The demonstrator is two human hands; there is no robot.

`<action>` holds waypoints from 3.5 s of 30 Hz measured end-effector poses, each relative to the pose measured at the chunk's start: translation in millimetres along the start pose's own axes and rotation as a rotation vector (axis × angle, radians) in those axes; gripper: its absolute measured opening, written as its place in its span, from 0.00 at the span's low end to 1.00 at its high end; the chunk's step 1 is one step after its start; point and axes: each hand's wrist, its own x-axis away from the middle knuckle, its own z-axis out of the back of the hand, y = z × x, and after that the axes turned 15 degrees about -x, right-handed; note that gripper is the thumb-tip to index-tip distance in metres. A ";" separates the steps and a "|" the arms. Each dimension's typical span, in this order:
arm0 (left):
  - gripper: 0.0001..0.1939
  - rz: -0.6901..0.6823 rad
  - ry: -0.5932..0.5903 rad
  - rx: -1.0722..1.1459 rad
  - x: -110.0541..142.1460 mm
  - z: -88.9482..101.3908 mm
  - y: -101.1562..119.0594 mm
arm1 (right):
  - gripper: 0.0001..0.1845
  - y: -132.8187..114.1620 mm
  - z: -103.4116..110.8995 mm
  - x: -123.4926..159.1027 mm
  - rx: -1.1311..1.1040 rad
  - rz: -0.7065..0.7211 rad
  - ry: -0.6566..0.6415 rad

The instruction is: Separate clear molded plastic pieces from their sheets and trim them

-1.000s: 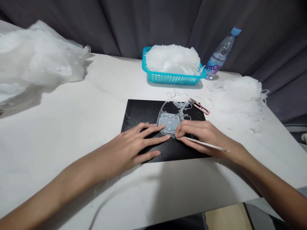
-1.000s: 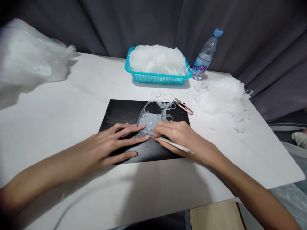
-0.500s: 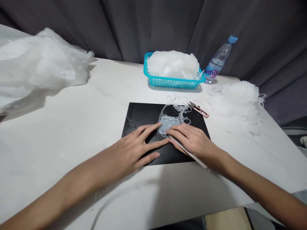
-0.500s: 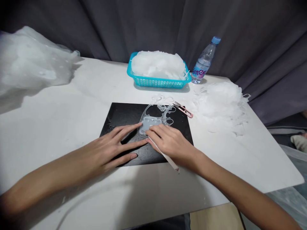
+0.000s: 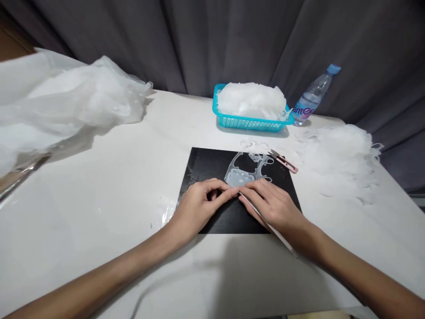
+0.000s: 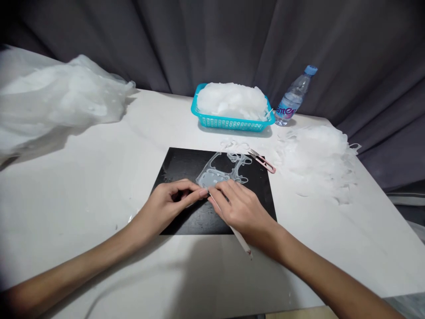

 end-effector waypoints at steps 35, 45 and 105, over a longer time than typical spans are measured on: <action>0.12 -0.018 0.074 0.010 -12.4 12.2 -4.3 | 0.10 19.9 7.5 -8.6 -0.489 -0.528 0.326; 0.18 0.055 -0.085 0.206 -13.5 22.9 -4.6 | 0.09 10.8 7.6 -2.8 -0.621 -0.439 0.380; 0.20 -0.162 0.144 0.123 -6.7 21.5 -8.4 | 0.09 33.0 37.3 -62.8 -0.941 -0.723 -0.267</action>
